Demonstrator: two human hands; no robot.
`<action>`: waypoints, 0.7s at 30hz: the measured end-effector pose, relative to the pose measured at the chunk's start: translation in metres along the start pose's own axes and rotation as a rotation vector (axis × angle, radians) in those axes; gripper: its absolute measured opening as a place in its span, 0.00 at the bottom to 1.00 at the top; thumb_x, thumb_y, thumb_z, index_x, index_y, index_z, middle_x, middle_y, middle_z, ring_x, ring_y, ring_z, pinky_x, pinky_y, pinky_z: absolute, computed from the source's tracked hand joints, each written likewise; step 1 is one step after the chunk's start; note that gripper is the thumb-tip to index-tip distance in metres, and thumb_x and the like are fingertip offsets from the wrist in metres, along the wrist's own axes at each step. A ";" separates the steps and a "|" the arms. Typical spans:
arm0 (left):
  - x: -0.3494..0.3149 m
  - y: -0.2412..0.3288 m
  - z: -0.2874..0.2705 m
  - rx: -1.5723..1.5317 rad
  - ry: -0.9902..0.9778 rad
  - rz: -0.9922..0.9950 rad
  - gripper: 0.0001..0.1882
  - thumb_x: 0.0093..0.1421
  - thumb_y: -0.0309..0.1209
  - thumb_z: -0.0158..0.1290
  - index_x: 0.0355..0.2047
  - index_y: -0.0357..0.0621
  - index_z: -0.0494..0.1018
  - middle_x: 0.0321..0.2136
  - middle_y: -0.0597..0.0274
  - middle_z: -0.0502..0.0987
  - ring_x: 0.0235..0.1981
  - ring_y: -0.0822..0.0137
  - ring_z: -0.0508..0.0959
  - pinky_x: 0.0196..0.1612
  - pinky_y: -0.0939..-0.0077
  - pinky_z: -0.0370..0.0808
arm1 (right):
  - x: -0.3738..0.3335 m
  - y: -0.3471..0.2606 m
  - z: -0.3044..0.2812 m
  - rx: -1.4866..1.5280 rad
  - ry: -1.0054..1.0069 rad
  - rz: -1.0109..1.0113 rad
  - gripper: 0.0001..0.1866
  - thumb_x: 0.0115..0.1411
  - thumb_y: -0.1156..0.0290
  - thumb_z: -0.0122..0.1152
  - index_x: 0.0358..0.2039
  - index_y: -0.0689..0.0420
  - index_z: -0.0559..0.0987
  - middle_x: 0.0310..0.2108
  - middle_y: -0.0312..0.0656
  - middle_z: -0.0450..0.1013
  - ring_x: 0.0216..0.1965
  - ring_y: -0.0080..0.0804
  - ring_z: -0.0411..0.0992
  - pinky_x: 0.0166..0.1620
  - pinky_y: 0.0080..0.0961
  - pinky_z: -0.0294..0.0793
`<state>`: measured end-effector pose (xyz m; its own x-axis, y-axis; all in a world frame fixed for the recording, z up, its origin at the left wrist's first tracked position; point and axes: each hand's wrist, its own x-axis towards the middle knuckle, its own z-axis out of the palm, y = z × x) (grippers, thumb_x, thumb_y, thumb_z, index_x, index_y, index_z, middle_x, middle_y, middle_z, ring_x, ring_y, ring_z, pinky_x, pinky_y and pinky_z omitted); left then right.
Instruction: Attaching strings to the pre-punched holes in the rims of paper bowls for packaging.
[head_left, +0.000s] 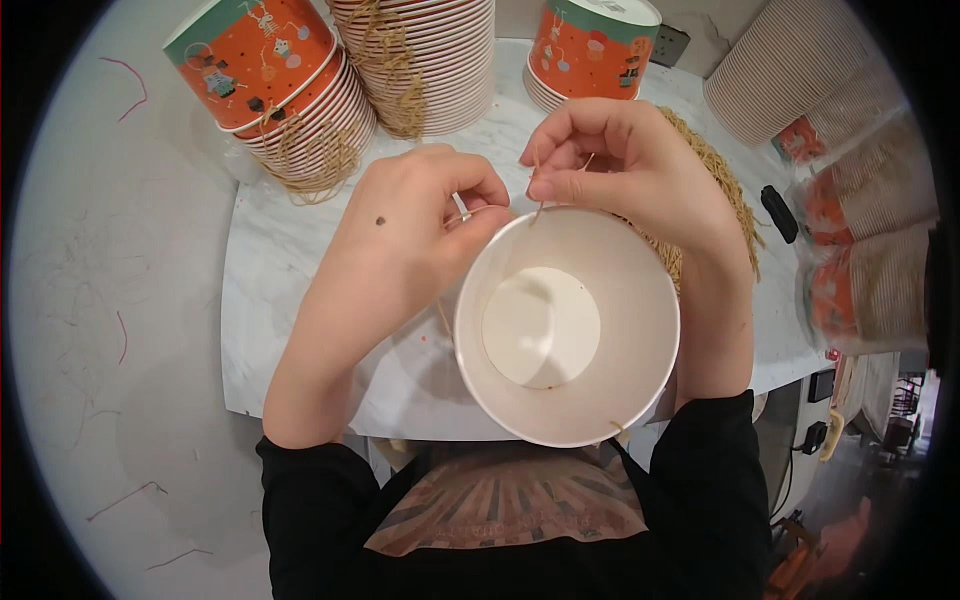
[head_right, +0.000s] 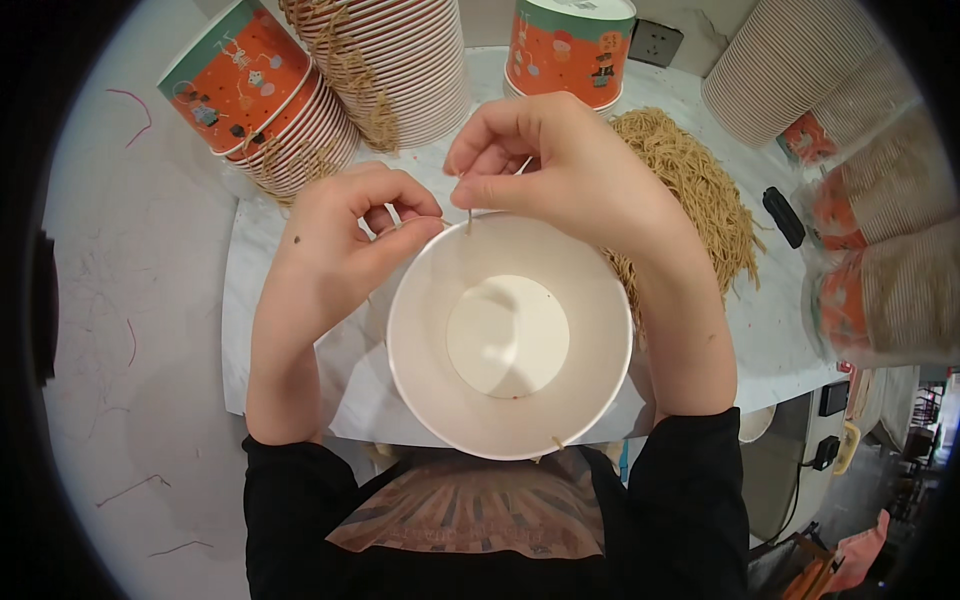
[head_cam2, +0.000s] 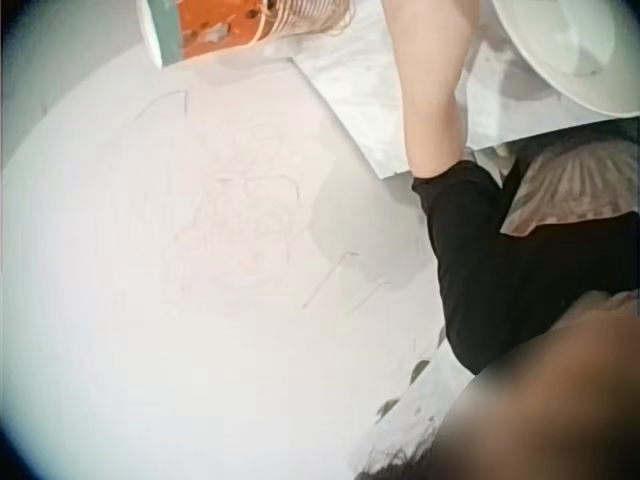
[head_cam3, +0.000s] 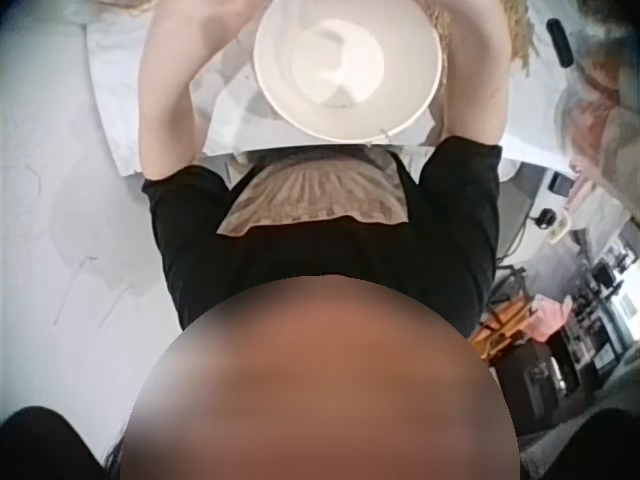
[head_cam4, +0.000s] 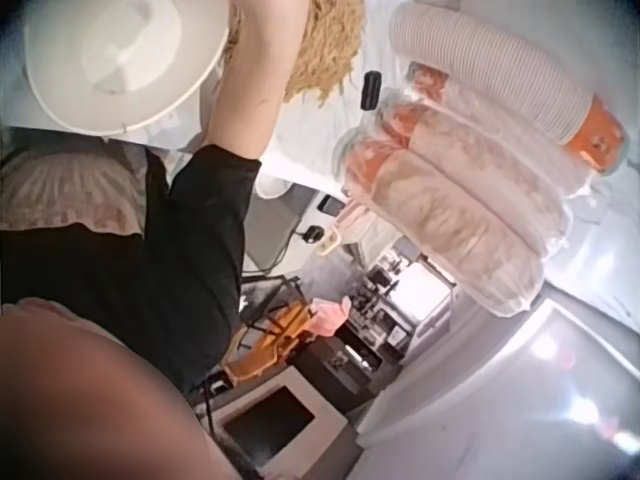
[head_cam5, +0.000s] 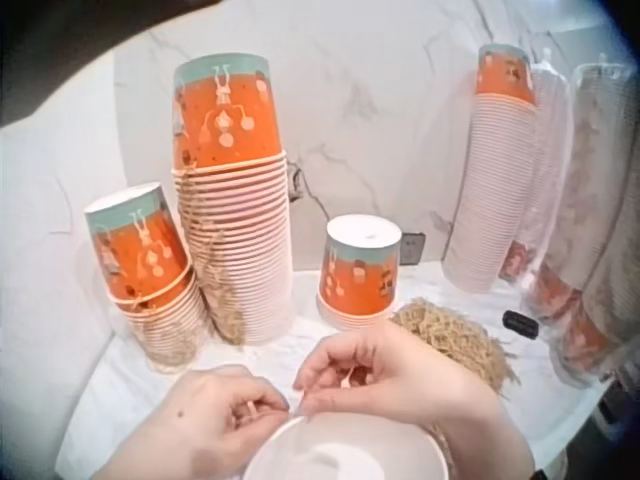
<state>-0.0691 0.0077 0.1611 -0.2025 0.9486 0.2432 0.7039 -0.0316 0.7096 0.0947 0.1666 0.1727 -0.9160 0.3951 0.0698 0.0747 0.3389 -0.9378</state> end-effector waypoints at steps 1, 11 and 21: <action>-0.001 0.000 0.000 -0.005 0.025 0.006 0.06 0.54 0.25 0.62 0.33 0.37 0.80 0.26 0.66 0.78 0.24 0.75 0.71 0.28 0.79 0.70 | 0.001 0.000 0.000 -0.016 0.051 0.021 0.06 0.54 0.75 0.68 0.32 0.62 0.83 0.25 0.33 0.78 0.28 0.18 0.75 0.34 0.19 0.74; 0.000 0.008 -0.001 -0.116 0.060 -0.005 0.06 0.53 0.22 0.63 0.33 0.41 0.80 0.47 0.61 0.76 0.27 0.80 0.71 0.30 0.86 0.71 | 0.000 0.006 0.016 -0.210 0.152 -0.044 0.05 0.55 0.75 0.65 0.29 0.65 0.84 0.22 0.40 0.78 0.26 0.25 0.76 0.34 0.23 0.76; 0.009 -0.004 -0.001 -0.276 -0.024 -0.163 0.05 0.58 0.21 0.62 0.34 0.34 0.79 0.25 0.72 0.79 0.23 0.86 0.70 0.25 0.89 0.67 | 0.000 0.009 0.016 -0.166 0.094 -0.221 0.15 0.56 0.77 0.64 0.44 0.59 0.74 0.27 0.37 0.76 0.31 0.26 0.76 0.36 0.25 0.74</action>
<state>-0.0741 0.0163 0.1613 -0.2792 0.9553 0.0977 0.4517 0.0408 0.8912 0.0892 0.1563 0.1594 -0.8773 0.3711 0.3043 -0.0516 0.5575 -0.8286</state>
